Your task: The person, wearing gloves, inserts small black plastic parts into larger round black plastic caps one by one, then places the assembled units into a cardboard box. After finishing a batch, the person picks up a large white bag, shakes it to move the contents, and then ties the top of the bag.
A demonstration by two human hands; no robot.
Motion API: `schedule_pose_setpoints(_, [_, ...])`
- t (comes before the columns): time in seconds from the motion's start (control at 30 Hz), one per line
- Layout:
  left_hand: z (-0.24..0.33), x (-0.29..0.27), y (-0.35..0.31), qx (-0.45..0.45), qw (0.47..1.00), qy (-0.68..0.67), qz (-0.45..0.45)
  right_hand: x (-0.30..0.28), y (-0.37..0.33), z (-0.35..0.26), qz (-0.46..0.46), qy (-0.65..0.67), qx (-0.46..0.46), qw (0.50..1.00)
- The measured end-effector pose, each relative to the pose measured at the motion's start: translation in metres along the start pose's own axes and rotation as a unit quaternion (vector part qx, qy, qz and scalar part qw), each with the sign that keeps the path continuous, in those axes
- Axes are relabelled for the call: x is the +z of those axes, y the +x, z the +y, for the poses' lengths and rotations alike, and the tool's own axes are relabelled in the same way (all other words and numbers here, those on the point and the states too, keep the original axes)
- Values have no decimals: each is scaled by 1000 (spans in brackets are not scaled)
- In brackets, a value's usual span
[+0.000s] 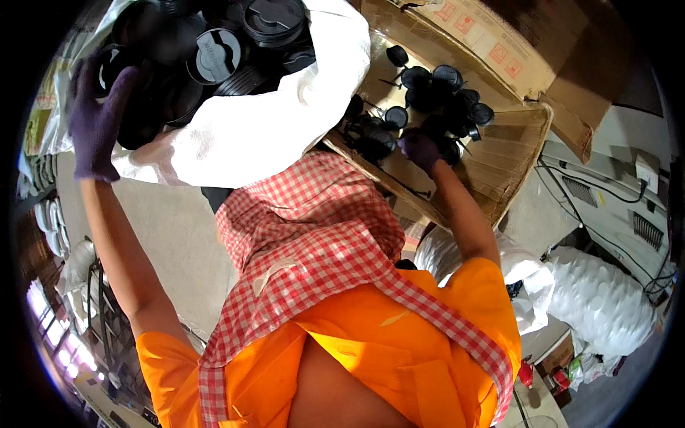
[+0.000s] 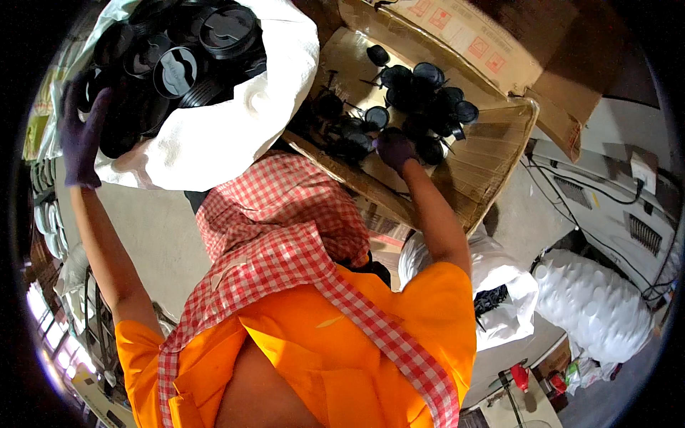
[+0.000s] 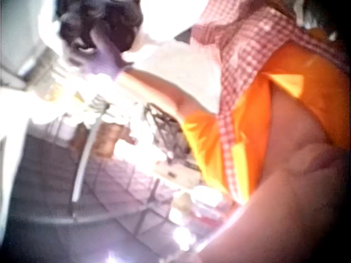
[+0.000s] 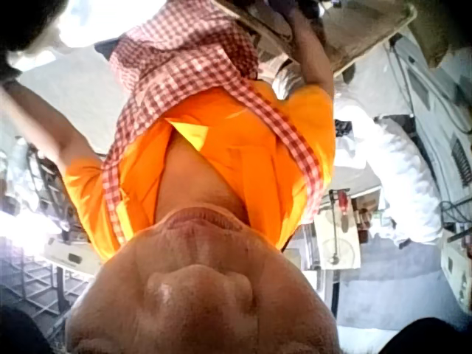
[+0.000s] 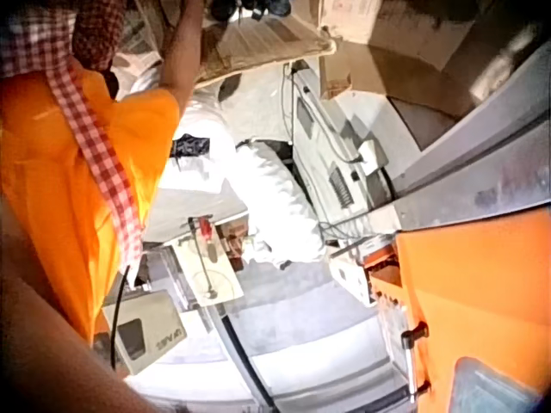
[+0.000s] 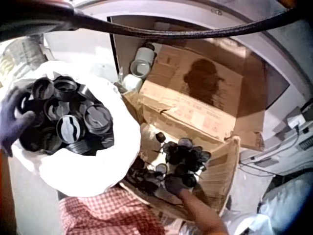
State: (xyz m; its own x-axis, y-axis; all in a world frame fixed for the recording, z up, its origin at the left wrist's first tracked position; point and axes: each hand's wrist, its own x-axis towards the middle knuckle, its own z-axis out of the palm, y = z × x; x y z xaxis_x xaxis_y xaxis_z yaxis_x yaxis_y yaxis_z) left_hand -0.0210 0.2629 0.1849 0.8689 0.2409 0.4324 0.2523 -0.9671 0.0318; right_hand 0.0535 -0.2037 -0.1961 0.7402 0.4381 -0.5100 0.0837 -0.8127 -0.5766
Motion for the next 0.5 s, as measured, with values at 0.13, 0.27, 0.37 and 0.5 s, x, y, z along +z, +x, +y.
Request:
schedule_pose_setpoints(0.13, [149, -10, -39, -126, 869, -478, -1, -100, -102, -77, 36, 174, 18, 984])
schedule_pose_setpoints(0.27, [228, 34, -91, 174, 865, -437, -177, -152, -155, -143, 53, 168, -272, 946])
schedule_pose_setpoints(0.37, [245, 63, -118, -3, 838, -485, -251, -162, -187, -174, 27, 182, -291, 939])
schedule_pose_setpoints(0.5, [213, 102, -161, -135, 553, -573, -590, -143, -192, -172, 48, 210, -271, 938])
